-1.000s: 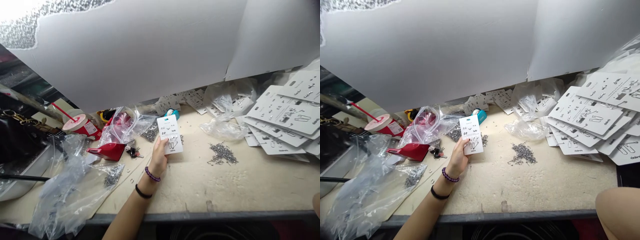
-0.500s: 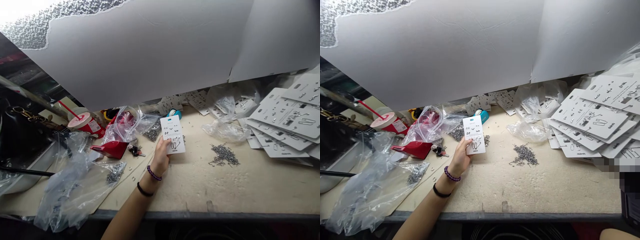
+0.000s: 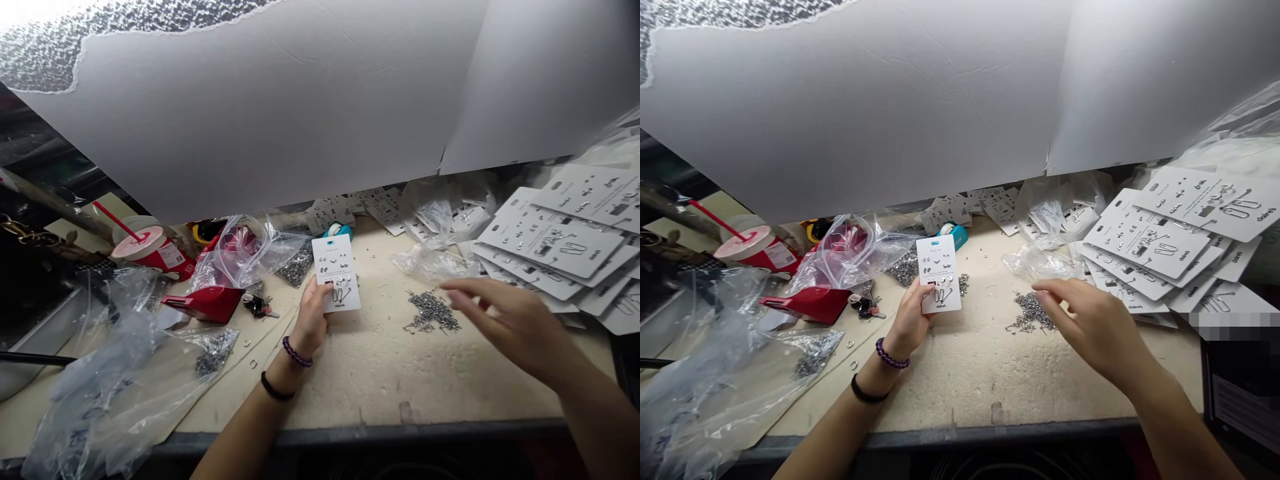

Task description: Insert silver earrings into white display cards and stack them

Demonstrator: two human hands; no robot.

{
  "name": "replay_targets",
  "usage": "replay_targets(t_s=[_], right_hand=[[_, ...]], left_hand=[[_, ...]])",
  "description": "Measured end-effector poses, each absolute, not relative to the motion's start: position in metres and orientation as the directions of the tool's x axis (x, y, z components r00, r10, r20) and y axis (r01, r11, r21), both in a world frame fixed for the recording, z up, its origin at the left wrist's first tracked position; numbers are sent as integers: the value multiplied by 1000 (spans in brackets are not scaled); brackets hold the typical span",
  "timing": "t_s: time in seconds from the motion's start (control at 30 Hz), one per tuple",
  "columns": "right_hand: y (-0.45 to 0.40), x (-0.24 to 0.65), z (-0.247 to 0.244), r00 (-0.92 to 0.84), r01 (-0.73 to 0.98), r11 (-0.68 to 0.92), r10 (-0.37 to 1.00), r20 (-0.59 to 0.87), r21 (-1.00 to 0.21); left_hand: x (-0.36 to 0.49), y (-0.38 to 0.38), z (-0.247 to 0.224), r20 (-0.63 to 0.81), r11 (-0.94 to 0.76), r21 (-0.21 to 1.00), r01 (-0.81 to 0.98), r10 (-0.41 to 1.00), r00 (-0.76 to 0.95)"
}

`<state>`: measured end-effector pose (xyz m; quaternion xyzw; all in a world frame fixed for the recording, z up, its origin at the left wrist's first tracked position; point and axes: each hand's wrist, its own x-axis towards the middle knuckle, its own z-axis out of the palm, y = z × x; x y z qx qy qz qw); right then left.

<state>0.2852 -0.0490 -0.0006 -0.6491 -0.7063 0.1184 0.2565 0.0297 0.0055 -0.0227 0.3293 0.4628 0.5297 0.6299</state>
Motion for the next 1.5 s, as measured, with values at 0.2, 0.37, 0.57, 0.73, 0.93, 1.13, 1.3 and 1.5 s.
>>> replay_targets(t_s=[0.2,0.37,0.57,0.73,0.93,1.13,1.3,1.5], right_hand=[[-16,286,-26,-5,964,-8,999,-49,-267],[-16,285,-28,-14,971,-1,998,-59,-239],[-21,284,-35,53,951,-38,998,42,-308],[-33,257,-25,35,649,30,997,70,-761],[-40,218,-23,-146,471,211,976,160,-856],[-43,225,-34,-96,483,667,685,722,-568],[-48,228,-34,-112,443,738,609,785,-510],[-50,227,-35,-128,405,758,601,789,-511]], left_hand=[[30,4,-23,-217,216,920,-327,976,34],[32,3,-24,-222,223,926,-304,974,39],[33,1,-28,-193,208,956,-208,977,87],[37,-6,-28,-151,194,970,-148,954,259],[41,-15,-36,172,-179,984,-13,920,352],[39,-16,-39,626,-671,729,136,734,264],[37,-16,-36,676,-719,691,75,679,288],[40,-15,-37,686,-733,661,163,678,265]])
